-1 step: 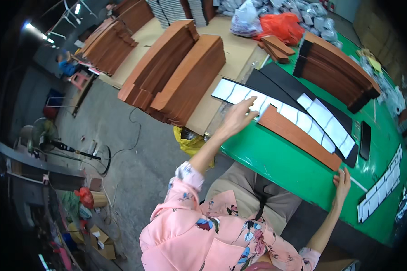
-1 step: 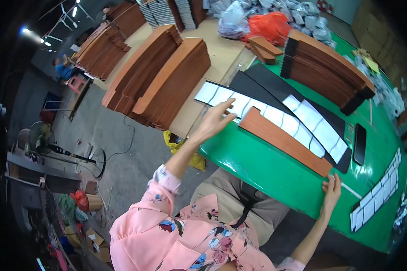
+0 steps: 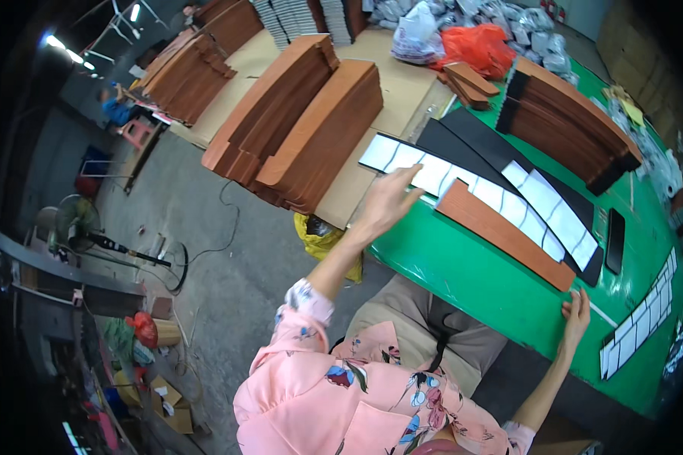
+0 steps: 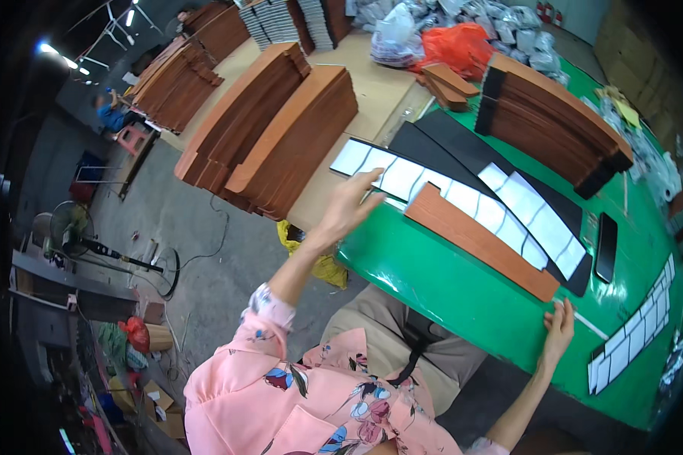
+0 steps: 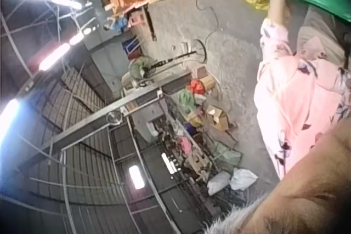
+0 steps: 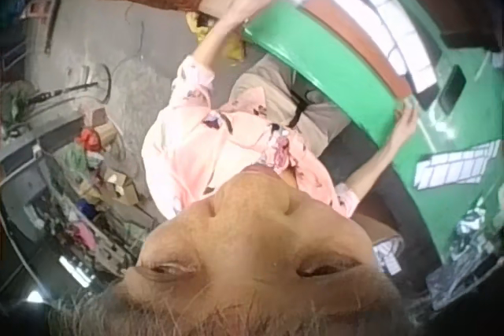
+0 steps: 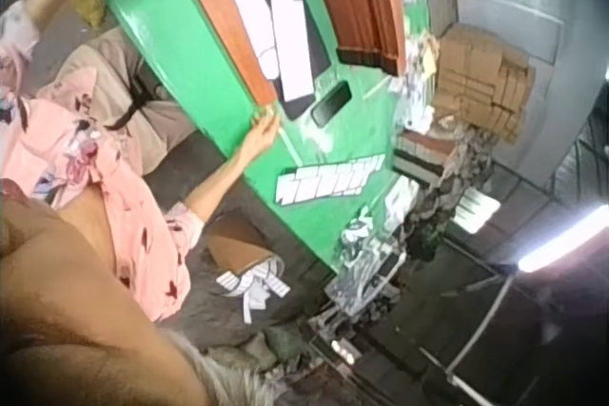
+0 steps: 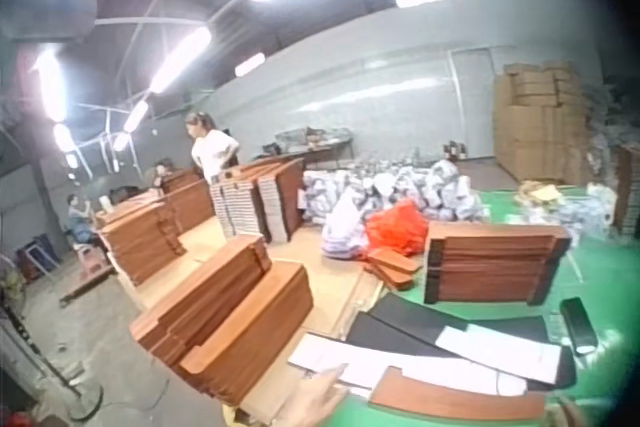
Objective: The recorder is manually applying black foam or plastic strips to long, brown, wooden or bamboo furniture components.
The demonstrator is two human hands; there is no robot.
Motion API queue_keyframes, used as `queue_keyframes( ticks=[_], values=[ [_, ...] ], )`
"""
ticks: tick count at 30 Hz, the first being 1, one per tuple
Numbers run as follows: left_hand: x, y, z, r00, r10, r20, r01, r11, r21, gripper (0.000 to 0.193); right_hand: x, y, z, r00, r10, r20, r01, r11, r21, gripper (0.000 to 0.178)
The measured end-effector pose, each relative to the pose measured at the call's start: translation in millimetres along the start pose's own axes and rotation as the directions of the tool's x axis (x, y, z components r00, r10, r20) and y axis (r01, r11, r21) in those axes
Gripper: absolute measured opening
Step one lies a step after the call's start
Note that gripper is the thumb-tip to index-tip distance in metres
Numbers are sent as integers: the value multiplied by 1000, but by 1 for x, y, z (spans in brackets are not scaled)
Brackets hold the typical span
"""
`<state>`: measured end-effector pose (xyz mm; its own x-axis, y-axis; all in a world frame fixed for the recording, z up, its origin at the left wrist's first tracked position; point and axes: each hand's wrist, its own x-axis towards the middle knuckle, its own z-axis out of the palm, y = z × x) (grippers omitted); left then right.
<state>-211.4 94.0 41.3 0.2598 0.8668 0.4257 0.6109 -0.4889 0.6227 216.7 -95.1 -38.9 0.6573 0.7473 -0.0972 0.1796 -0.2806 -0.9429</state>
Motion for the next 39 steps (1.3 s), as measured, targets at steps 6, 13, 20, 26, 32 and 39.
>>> queue_keyframes(
  ticks=[6,13,20,26,32,39],
  values=[
    [-2,6,-150,905,291,-310,74,611,788,34,0,15,-18,989,-86,-124,93,994,58,29],
    [70,-49,-246,867,-389,-310,444,322,837,54,-20,-28,20,971,-239,-14,239,965,112,23],
    [51,1,-218,934,90,-346,267,467,843,43,-54,-66,32,920,-392,19,392,920,-12,20],
    [-20,43,-74,976,-118,-185,84,980,-182,42,-90,-138,127,801,-540,257,506,841,191,31],
    [-99,127,95,961,-234,150,261,580,-772,58,-106,-152,140,805,-547,229,521,837,168,45],
    [-86,69,88,979,-148,139,195,881,-432,68,-65,-109,53,793,-515,326,603,742,-293,34]
  ],
)
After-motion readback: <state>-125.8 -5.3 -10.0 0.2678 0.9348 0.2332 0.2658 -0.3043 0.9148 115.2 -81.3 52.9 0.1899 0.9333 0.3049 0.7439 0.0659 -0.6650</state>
